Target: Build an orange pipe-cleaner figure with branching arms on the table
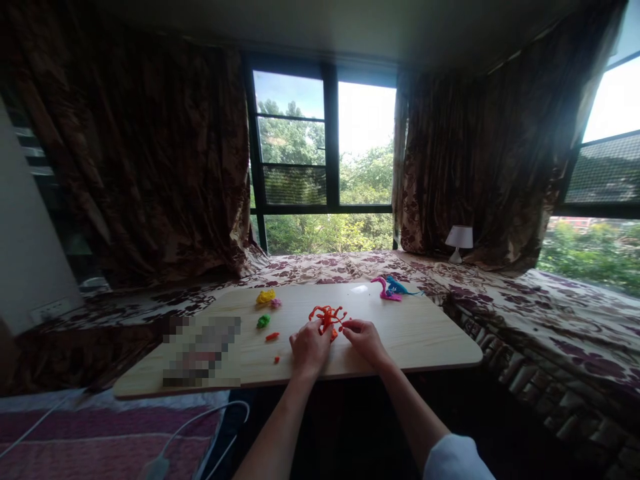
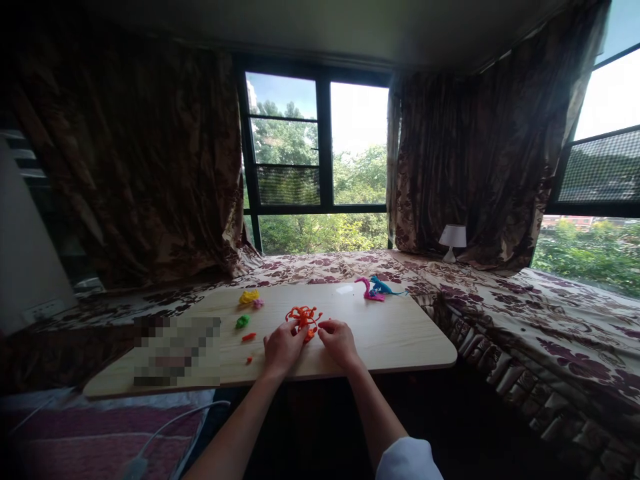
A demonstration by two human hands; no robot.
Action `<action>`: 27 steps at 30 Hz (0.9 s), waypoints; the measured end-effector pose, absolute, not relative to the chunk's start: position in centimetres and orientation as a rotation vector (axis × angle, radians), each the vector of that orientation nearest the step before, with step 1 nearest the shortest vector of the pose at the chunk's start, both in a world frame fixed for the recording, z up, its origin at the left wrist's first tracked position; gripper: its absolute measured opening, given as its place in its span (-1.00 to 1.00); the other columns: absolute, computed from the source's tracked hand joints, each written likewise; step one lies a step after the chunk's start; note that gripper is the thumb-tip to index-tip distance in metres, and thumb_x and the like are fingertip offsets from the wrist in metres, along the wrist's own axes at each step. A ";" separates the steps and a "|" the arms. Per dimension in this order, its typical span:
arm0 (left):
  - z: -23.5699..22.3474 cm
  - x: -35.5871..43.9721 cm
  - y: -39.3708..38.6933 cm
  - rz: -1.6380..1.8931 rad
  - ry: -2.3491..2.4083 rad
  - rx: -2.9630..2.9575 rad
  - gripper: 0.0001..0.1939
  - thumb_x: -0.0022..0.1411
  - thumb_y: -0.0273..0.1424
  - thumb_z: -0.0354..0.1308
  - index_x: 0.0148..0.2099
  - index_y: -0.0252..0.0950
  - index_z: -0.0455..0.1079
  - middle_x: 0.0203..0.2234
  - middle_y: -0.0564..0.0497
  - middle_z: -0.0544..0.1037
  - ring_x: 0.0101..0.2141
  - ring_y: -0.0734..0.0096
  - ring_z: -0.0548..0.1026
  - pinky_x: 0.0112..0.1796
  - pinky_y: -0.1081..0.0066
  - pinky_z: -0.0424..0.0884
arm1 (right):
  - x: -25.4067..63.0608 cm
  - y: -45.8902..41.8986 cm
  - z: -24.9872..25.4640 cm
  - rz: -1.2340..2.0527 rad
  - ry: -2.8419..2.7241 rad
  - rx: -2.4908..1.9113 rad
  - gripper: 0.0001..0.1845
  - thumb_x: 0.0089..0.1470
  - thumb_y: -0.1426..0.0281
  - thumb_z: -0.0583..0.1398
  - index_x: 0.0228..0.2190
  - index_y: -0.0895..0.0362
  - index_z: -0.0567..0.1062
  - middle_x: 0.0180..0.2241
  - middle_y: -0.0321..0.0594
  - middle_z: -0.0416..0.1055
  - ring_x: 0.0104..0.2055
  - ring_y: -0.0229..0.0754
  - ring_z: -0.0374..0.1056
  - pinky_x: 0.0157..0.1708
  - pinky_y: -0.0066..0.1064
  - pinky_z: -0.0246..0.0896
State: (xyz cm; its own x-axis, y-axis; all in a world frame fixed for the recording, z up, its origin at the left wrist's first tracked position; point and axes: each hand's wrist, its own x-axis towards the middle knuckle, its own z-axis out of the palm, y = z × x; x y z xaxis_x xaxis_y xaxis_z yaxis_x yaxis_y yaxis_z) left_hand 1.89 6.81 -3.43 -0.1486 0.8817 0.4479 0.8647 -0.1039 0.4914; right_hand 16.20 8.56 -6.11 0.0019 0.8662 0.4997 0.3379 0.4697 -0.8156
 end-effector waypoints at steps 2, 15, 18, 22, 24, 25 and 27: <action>-3.1 1.7 7.0 1.093 2.089 2.018 -0.66 0.15 -0.13 -0.10 -0.15 -0.11 0.40 -0.29 -0.02 0.54 -0.18 0.27 0.41 -0.15 0.28 0.11 | 16.2 8.5 -6.1 0.566 -1.564 -1.076 -0.75 -0.10 0.35 0.14 -0.36 0.15 0.54 -0.39 -0.19 0.51 -0.35 -0.16 0.41 -0.27 -0.37 0.29; -2.2 0.2 7.6 1.017 2.155 1.971 -0.59 0.05 -0.11 0.01 -0.10 -0.17 0.38 -0.26 -0.07 0.52 -0.15 0.19 0.39 -0.15 0.25 0.16 | 16.5 8.5 -6.0 0.522 -1.478 -1.118 -0.73 -0.08 0.33 0.10 -0.37 0.16 0.54 -0.41 -0.19 0.50 -0.36 -0.18 0.40 -0.30 -0.39 0.27; -2.5 -0.6 6.4 1.052 2.158 2.006 -0.58 0.03 -0.12 0.04 -0.10 -0.20 0.38 -0.32 -0.06 0.52 -0.19 0.22 0.41 -0.15 0.27 0.17 | 16.7 8.5 -6.0 0.499 -1.422 -1.158 -0.67 -0.03 0.31 0.04 -0.32 0.19 0.52 -0.44 -0.19 0.49 -0.41 -0.19 0.39 -0.38 -0.41 0.27; -3.7 -4.2 4.2 1.158 2.146 2.046 -0.68 0.07 -0.19 0.01 -0.17 -0.17 0.41 -0.39 0.03 0.51 -0.28 0.33 0.44 -0.23 0.34 0.24 | 16.9 8.5 -6.2 0.469 -1.384 -1.229 -0.62 0.02 0.29 -0.03 -0.26 0.20 0.48 -0.43 -0.20 0.48 -0.44 -0.23 0.37 -0.44 -0.45 0.25; -4.3 -7.0 3.0 1.241 2.154 2.016 -0.73 0.08 -0.21 0.00 -0.23 -0.17 0.42 -0.34 0.05 0.51 -0.30 0.36 0.45 -0.27 0.38 0.27 | 17.2 8.8 -6.3 0.441 -1.381 -1.282 -0.59 0.04 0.30 -0.06 -0.22 0.20 0.46 -0.40 -0.19 0.48 -0.42 -0.22 0.37 -0.41 -0.44 0.25; -4.6 -8.4 2.5 1.280 2.171 1.982 -0.74 0.08 -0.22 0.00 -0.25 -0.17 0.43 -0.33 0.06 0.51 -0.31 0.36 0.45 -0.28 0.38 0.29 | 17.3 9.0 -6.3 0.423 -1.385 -1.313 -0.58 0.04 0.30 -0.07 -0.20 0.20 0.46 -0.38 -0.18 0.47 -0.38 -0.21 0.37 -0.38 -0.44 0.24; -4.9 -10.9 1.5 1.355 2.187 1.926 -0.76 0.07 -0.23 0.01 -0.28 -0.19 0.43 -0.33 0.05 0.51 -0.31 0.35 0.45 -0.27 0.37 0.31 | 17.7 9.7 -6.2 0.381 -1.412 -1.381 -0.60 0.03 0.32 -0.04 -0.21 0.20 0.47 -0.31 -0.15 0.46 -0.30 -0.20 0.36 -0.29 -0.43 0.22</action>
